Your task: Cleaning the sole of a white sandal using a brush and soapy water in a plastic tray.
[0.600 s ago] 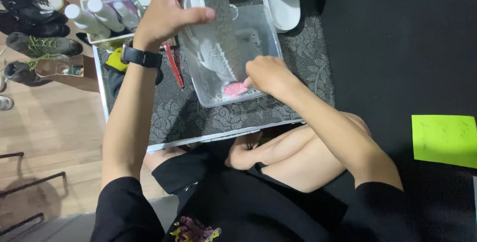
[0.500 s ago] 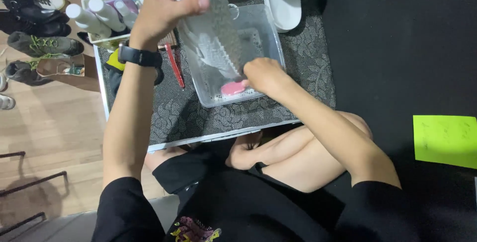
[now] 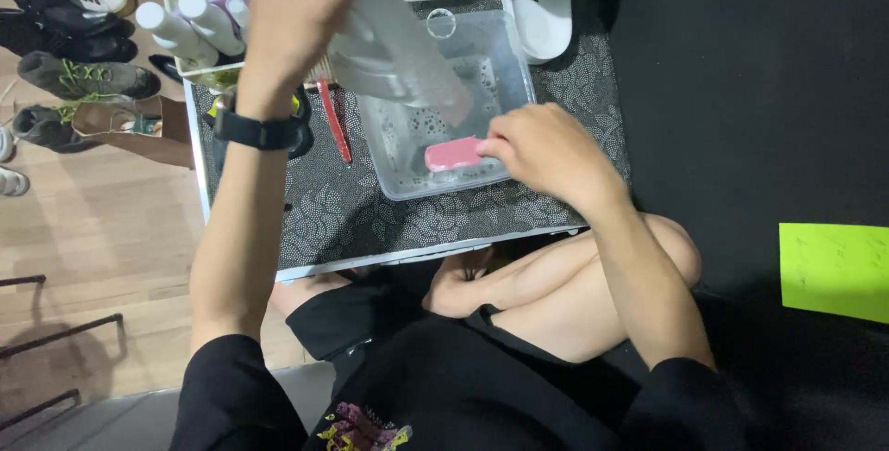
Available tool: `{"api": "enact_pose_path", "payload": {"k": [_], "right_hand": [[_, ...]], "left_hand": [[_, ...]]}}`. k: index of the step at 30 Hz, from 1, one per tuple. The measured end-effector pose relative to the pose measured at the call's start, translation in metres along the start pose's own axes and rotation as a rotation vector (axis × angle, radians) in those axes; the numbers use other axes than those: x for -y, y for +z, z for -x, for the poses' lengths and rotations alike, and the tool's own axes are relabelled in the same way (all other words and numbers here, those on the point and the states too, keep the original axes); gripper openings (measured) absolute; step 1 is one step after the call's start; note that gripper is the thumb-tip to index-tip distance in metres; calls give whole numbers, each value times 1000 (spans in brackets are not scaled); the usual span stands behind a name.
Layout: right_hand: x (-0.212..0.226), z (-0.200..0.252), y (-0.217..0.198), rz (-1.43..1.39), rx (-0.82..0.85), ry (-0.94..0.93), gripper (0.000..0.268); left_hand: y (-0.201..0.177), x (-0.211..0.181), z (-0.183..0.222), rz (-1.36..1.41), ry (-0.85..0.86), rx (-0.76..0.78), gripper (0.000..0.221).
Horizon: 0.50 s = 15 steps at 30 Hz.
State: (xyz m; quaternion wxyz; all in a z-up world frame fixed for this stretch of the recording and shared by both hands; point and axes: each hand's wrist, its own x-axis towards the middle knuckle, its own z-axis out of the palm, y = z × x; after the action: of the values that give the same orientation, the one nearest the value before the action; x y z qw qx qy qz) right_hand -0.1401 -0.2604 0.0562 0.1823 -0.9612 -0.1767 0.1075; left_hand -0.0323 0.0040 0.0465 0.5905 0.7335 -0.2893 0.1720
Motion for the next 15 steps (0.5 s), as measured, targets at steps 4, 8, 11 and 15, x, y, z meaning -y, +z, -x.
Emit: {"api": "enact_pose_path", "payload": {"k": [4, 8, 11, 15], "right_hand": [[1, 22, 23, 100, -237, -128, 26], [-11, 18, 42, 350, -359, -92, 23], [-19, 13, 50, 360, -331, -47, 22], [-24, -7, 53, 41, -432, -14, 16]], "left_hand": [[16, 0, 2, -261, -40, -33, 55], [30, 17, -4, -512, 13, -19, 53], [29, 32, -2, -631, 86, -30, 38], [19, 39, 3, -613, 126, 43, 15]]}}
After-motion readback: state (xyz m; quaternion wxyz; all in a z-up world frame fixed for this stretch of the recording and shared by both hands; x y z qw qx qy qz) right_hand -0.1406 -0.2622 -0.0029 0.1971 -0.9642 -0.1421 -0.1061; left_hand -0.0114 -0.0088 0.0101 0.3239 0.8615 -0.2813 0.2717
